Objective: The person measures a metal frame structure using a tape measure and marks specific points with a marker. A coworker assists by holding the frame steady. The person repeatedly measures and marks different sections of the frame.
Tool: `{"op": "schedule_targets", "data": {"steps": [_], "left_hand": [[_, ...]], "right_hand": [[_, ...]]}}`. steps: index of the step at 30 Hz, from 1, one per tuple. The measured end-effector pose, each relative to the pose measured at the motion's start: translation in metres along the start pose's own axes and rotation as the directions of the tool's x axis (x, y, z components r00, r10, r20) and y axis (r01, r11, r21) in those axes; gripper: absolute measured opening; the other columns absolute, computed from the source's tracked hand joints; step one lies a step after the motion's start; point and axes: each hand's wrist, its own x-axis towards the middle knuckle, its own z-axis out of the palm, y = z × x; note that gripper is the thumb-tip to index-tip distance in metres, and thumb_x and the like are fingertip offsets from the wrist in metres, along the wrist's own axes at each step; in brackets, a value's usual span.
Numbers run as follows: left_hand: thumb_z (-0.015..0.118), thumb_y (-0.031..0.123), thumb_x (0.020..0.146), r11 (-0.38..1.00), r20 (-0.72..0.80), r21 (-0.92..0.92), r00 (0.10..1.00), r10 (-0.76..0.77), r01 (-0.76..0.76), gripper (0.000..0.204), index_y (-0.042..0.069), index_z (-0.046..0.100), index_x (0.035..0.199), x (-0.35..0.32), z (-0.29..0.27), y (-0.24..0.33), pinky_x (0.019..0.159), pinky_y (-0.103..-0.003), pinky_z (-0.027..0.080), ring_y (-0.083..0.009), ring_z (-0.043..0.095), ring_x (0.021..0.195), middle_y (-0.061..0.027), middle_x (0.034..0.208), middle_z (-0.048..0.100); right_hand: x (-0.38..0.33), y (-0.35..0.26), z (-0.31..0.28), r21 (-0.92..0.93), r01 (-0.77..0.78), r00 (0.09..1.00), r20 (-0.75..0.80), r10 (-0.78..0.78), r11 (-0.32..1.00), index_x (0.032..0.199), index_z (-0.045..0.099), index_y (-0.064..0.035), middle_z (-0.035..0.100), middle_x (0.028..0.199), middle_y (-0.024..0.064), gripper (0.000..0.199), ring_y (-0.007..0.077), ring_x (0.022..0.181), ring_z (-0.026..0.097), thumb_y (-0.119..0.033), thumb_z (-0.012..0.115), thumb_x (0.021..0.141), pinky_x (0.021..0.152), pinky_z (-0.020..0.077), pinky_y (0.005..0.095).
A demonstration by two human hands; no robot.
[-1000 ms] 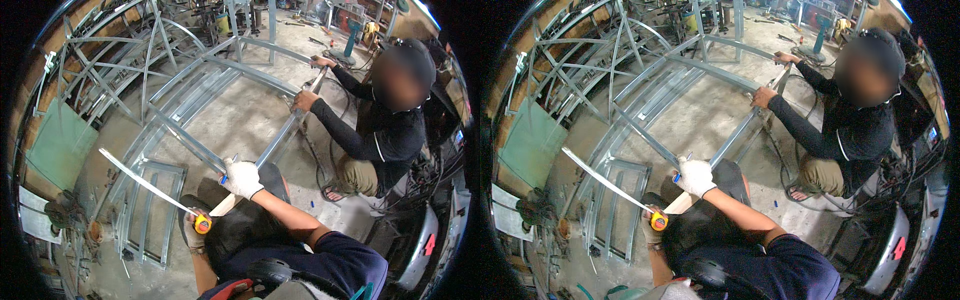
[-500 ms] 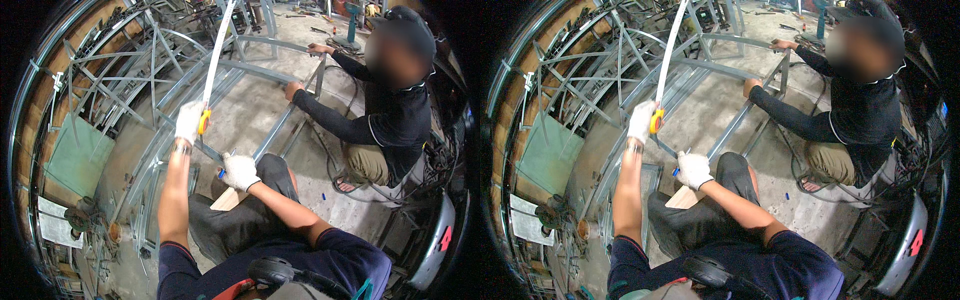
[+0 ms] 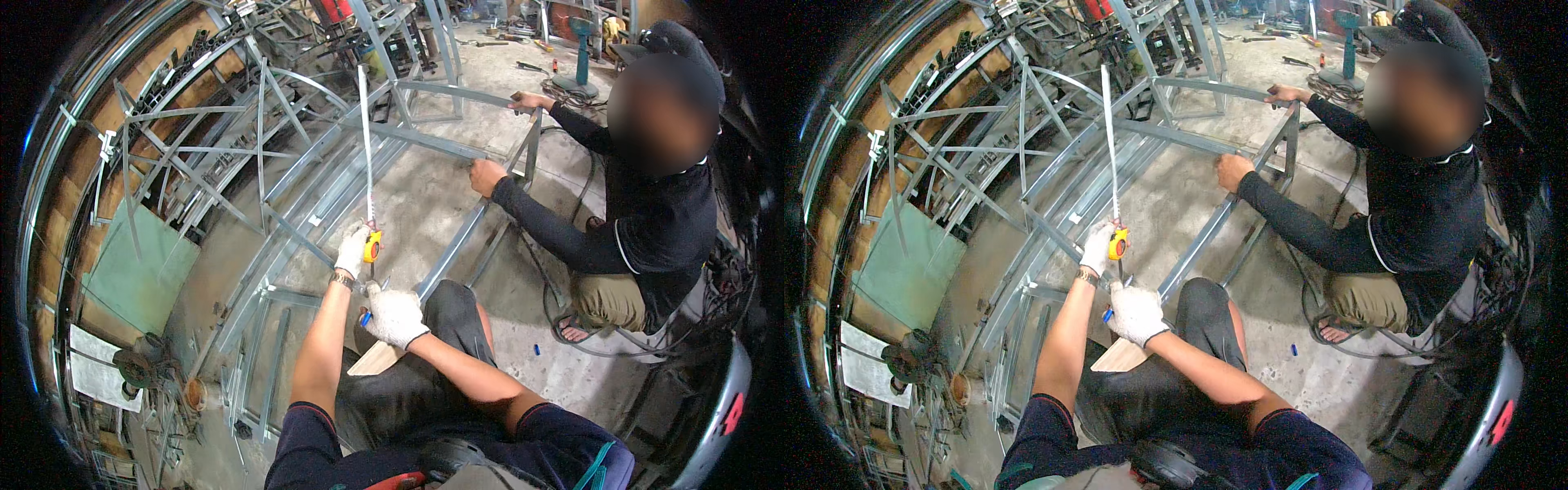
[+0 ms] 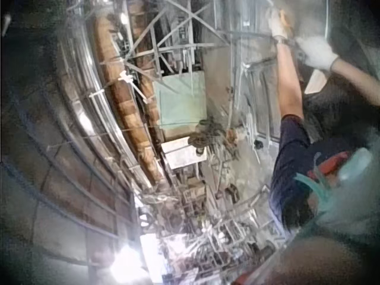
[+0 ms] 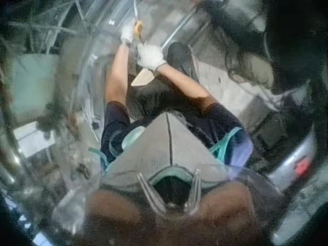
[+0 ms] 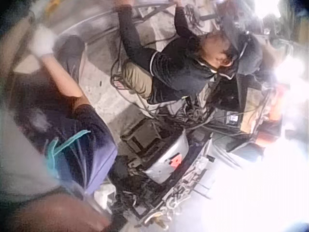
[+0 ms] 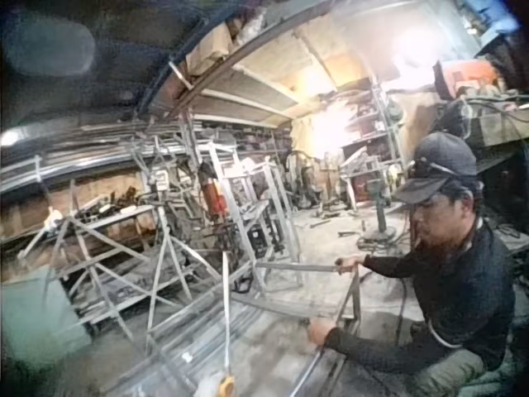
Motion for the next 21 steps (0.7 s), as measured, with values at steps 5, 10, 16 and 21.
{"op": "schedule_targets", "data": {"steps": [5, 10, 16, 21], "left_hand": [[0.067, 0.041, 0.095, 0.743, -0.055, 0.663, 0.982, 0.179, -0.098, 0.035, 0.006, 0.069, 0.094, -0.001, 0.014, 0.005, 0.064, -0.043, 0.049, -0.0271, 0.067, 0.072, -0.0152, 0.079, 0.066], [0.066, 0.039, 0.095, 0.712, -0.125, 0.702, 0.981, 0.148, -0.018, 0.033, 0.006, 0.068, 0.091, -0.005, 0.018, 0.003, 0.067, -0.043, 0.048, -0.0309, 0.063, 0.071, -0.0166, 0.078, 0.066], [0.067, 0.036, 0.095, 0.775, -0.076, 0.621, 0.976, 0.206, -0.115, 0.032, 0.005, 0.068, 0.088, -0.004, 0.021, 0.003, 0.064, -0.043, 0.048, -0.0285, 0.064, 0.068, -0.0162, 0.074, 0.066], [0.068, 0.036, 0.092, 0.795, -0.100, 0.603, 0.983, 0.153, -0.063, 0.033, 0.004, 0.068, 0.087, 0.001, 0.026, 0.001, 0.064, -0.044, 0.048, -0.0311, 0.065, 0.068, -0.0180, 0.075, 0.066]], "right_hand": [[-0.001, 0.000, -0.003, -0.036, 0.014, 0.999, -0.030, -0.015, 0.999, 0.108, 0.059, -0.0037, 0.072, 0.076, 0.0186, 0.035, 0.0379, 0.071, 0.073, -0.029, 0.066, 0.084, 0.064, 0.0546, 0.0552], [0.000, -0.001, -0.001, -0.085, 0.019, 1.000, 0.000, -0.019, 0.996, 0.108, 0.059, -0.0042, 0.071, 0.074, 0.0176, 0.037, 0.0374, 0.069, 0.073, -0.031, 0.067, 0.084, 0.061, 0.0538, 0.0541], [0.000, -0.003, -0.001, -0.123, -0.012, 0.998, -0.057, 0.004, 0.992, 0.098, 0.061, -0.0065, 0.068, 0.068, 0.0181, 0.035, 0.0387, 0.065, 0.071, -0.039, 0.068, 0.087, 0.060, 0.0546, 0.0512], [0.001, -0.002, 0.000, -0.164, 0.003, 0.999, -0.042, -0.010, 0.987, 0.105, 0.060, -0.0058, 0.070, 0.071, 0.0172, 0.037, 0.0382, 0.066, 0.071, -0.037, 0.067, 0.086, 0.060, 0.0542, 0.0517]]}}
